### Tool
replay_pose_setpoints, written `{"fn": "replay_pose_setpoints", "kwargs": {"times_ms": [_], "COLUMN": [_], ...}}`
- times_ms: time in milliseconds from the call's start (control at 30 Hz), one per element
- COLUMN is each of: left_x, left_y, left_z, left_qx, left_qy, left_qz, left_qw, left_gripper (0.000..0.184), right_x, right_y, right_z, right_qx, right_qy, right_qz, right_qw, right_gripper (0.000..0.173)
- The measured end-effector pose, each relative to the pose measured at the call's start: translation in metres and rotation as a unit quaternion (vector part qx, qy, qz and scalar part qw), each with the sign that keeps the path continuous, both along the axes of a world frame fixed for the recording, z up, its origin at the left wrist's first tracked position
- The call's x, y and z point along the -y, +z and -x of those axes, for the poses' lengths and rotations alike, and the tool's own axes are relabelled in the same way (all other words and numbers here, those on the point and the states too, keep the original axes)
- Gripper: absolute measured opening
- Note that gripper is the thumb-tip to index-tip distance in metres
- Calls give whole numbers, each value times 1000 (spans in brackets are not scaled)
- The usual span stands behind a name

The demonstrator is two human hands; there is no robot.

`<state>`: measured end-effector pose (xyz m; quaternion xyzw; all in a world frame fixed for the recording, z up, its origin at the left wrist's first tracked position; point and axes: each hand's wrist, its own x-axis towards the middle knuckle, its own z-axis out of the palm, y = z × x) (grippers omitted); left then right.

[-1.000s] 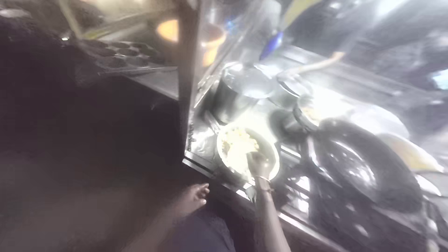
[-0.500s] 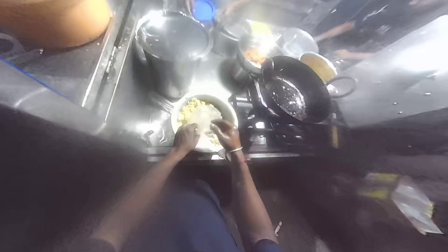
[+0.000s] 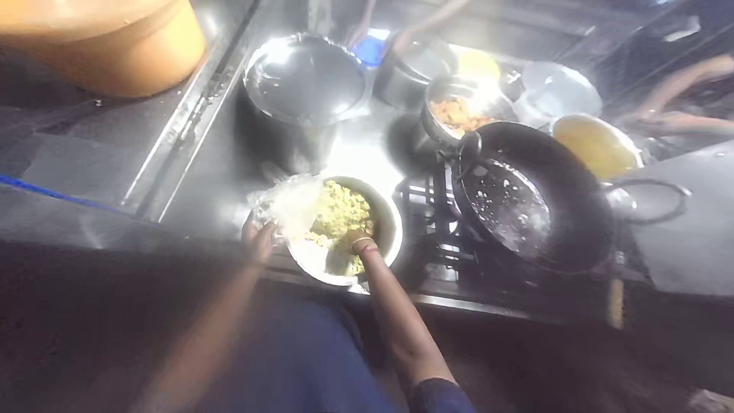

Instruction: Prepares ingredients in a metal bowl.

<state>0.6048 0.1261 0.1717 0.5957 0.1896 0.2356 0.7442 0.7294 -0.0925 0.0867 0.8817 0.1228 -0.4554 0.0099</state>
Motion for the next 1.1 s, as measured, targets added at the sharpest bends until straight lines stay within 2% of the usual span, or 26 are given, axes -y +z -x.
{"fn": "replay_pose_setpoints", "kwargs": {"times_ms": [67, 233, 400, 567, 633, 667, 700, 733, 767, 800, 833, 900, 933, 967, 1000, 1033, 1100], "left_x": [-11, -31, -48, -67, -66, -64, -62, -63, -67, -69, -67, -63, -61, -60, -58, -55, -52], "left_y": [1, -4, -9, -12, -2, 2, 9, 8, 1, -1, 3, 12, 14, 14, 14, 14, 12], "left_z": [18, 56, 70, 71, 64, 60, 55, 51, 51, 49, 46, 41, 37, 33, 30, 27, 22], "left_qx": [6, 12, -21, -13, -14, -12, -15, -16, -17, -23, -38, -63, -66, -65, -66, -67, -75], "left_qy": [15, -1, -12, -75, -104, -115, -123, -127, -136, -134, -122, -117, -121, -127, -131, -132, -129], "left_qz": [62, 160, 197, 224, 221, 224, 220, 214, 216, 210, 195, 182, 183, 185, 180, 172, 156], "left_qw": [998, 987, 980, 971, 969, 968, 968, 968, 967, 968, 973, 974, 973, 972, 973, 974, 976], "left_gripper": [46, 35, 29, 41, 30, 18, 9, 12, 12, 19, 29, 38, 38, 36, 33, 31, 24], "right_x": [-9, -16, -4, -12, -17, -17, -17, -15, -13, -10, -8, -5, -5, -7, -10, -12, -16], "right_y": [-1, -1, -31, -37, -28, -23, -15, -6, 1, 7, 13, 24, 32, 41, 48, 52, 53], "right_z": [-1, -2, -1, 2, 5, 4, 2, 0, 0, 2, 7, 18, 23, 27, 29, 32, 37], "right_qx": [-7, -1, -15, -16, -32, -42, -48, -57, -69, -83, -103, -123, -113, -94, -69, -40, 16], "right_qy": [-11, -27, -31, -73, -82, -88, -104, -144, -211, -293, -372, -489, -538, -580, -613, -635, -643], "right_qz": [17, 23, 15, 3, 3, -14, -50, -103, -172, -256, -346, -485, -521, -539, -540, -532, -529], "right_qw": [1000, 999, 999, 997, 996, 995, 992, 982, 960, 917, 855, 715, 653, 604, 572, 558, 553], "right_gripper": [42, 39, 42, 43, 44, 44, 43, 46, 53, 58, 55, 36, 26, 26, 31, 37, 45]}}
